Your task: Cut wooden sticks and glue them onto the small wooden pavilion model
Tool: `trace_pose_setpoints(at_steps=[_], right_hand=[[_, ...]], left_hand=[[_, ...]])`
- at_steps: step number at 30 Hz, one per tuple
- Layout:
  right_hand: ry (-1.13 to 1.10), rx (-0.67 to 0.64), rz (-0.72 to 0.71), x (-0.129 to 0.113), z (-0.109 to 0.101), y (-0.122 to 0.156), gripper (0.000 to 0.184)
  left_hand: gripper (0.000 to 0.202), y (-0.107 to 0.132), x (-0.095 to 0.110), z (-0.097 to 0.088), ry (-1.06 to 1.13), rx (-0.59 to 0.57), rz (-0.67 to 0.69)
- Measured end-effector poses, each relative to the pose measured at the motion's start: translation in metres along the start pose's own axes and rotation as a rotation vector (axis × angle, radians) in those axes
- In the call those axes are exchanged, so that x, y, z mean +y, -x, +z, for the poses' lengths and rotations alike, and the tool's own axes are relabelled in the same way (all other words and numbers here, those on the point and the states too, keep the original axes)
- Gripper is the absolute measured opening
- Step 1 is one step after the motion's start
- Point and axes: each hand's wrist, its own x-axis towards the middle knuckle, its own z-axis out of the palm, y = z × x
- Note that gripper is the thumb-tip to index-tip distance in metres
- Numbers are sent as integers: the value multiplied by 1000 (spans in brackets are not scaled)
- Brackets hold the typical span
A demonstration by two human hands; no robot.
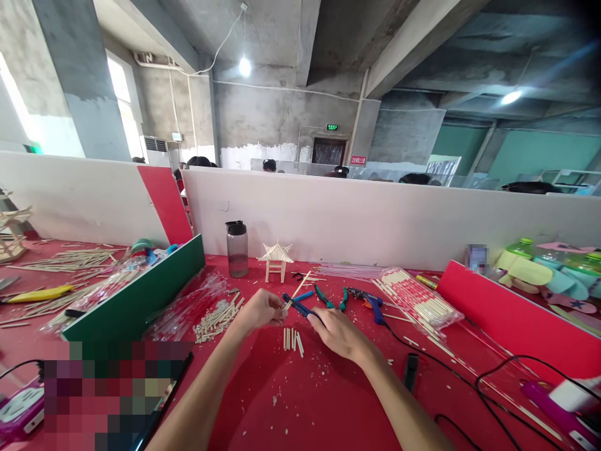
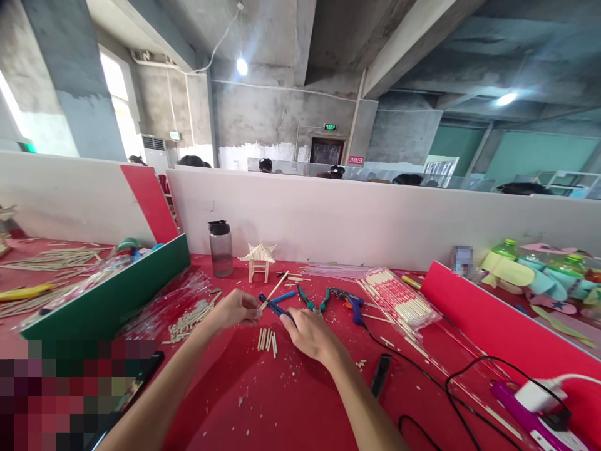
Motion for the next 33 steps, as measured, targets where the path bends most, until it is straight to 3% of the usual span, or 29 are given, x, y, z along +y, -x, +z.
trace_pose_setpoints(at_steps=[21, 33], right_hand=[[142, -2, 44, -3, 6, 0, 48], [201, -13, 159, -11, 29, -5, 69]], left_hand=[[16, -3, -7, -2, -8, 2, -18], [8, -11, -18, -2, -26, 1, -126]])
